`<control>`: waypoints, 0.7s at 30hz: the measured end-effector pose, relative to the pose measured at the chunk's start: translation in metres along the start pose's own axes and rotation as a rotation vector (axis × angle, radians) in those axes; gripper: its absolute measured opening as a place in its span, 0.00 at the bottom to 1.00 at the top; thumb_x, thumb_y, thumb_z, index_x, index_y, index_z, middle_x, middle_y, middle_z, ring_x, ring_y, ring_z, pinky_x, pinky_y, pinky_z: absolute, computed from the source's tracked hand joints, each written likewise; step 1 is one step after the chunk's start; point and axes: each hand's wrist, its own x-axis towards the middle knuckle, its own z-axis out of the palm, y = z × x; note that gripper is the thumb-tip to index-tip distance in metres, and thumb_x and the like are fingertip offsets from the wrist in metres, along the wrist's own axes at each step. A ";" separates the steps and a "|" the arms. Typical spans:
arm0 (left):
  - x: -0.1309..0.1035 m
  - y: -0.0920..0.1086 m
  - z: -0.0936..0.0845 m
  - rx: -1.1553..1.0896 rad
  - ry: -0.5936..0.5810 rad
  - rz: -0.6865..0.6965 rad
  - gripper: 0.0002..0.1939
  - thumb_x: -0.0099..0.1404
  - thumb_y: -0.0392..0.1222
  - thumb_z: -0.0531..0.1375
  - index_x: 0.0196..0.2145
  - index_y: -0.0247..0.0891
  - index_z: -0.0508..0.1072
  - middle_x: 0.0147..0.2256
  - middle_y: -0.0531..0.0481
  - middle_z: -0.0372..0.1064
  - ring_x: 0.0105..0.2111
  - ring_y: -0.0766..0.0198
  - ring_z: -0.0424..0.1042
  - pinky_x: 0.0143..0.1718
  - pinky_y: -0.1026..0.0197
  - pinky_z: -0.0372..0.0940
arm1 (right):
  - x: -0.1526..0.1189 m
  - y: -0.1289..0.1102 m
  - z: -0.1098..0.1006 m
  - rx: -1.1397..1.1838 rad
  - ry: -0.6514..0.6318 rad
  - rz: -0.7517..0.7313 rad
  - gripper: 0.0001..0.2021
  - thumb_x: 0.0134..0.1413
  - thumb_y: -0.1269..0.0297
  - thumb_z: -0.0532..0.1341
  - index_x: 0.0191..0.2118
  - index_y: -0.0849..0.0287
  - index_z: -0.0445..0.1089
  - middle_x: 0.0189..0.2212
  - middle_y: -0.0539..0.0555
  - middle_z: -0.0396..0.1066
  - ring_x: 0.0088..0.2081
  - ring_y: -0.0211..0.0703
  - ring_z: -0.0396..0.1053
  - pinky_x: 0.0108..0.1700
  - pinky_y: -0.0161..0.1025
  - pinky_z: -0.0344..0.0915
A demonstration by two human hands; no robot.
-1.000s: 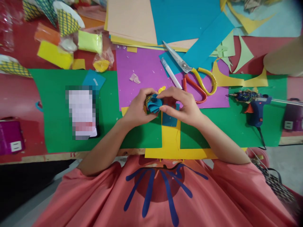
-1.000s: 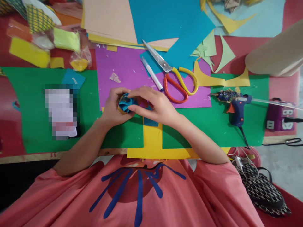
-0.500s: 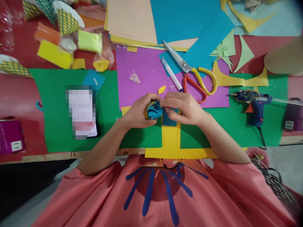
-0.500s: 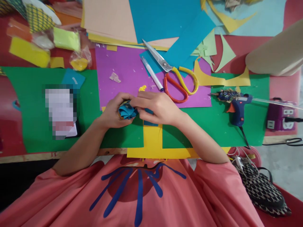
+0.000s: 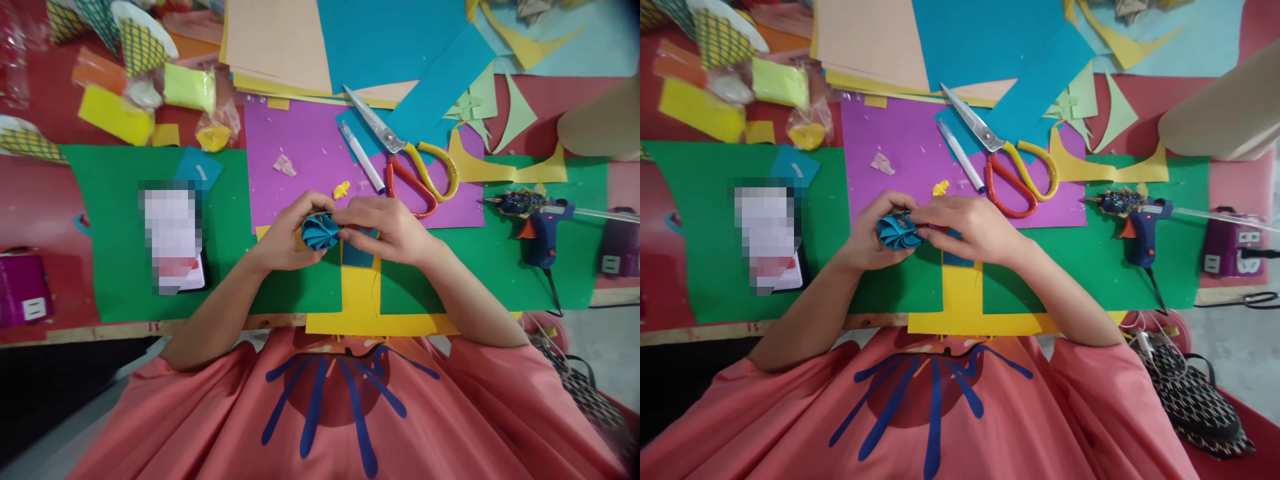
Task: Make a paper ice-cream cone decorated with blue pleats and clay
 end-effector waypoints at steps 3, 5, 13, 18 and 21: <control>0.000 -0.002 0.001 0.093 0.008 0.008 0.20 0.60 0.44 0.61 0.49 0.45 0.62 0.40 0.51 0.71 0.36 0.64 0.74 0.30 0.64 0.69 | -0.001 0.001 0.002 0.025 0.028 0.032 0.12 0.67 0.62 0.54 0.45 0.62 0.71 0.35 0.54 0.75 0.36 0.37 0.73 0.37 0.35 0.68; 0.000 -0.005 0.002 0.218 0.054 0.047 0.23 0.59 0.42 0.62 0.52 0.45 0.62 0.43 0.49 0.71 0.39 0.62 0.74 0.34 0.61 0.71 | -0.001 0.000 0.004 0.058 0.083 0.082 0.11 0.67 0.63 0.54 0.46 0.61 0.71 0.37 0.55 0.76 0.38 0.37 0.73 0.39 0.35 0.69; 0.001 -0.014 0.008 0.402 0.152 0.066 0.28 0.59 0.41 0.61 0.56 0.44 0.59 0.46 0.46 0.68 0.45 0.54 0.73 0.41 0.53 0.72 | 0.000 -0.004 0.012 0.062 0.268 0.179 0.11 0.62 0.57 0.60 0.36 0.61 0.69 0.29 0.51 0.71 0.31 0.34 0.68 0.35 0.34 0.66; -0.001 -0.019 0.012 0.384 0.135 0.021 0.29 0.58 0.39 0.61 0.56 0.45 0.59 0.48 0.47 0.68 0.47 0.54 0.72 0.46 0.52 0.71 | 0.001 -0.005 0.018 -0.016 0.322 0.197 0.08 0.63 0.60 0.59 0.37 0.60 0.70 0.29 0.51 0.70 0.31 0.35 0.67 0.34 0.34 0.66; -0.003 -0.018 0.012 0.328 0.094 -0.050 0.28 0.60 0.39 0.62 0.56 0.43 0.58 0.50 0.47 0.68 0.51 0.54 0.71 0.51 0.52 0.70 | -0.001 -0.005 0.018 -0.028 0.329 0.164 0.08 0.64 0.61 0.58 0.39 0.60 0.69 0.31 0.52 0.70 0.33 0.36 0.69 0.36 0.34 0.67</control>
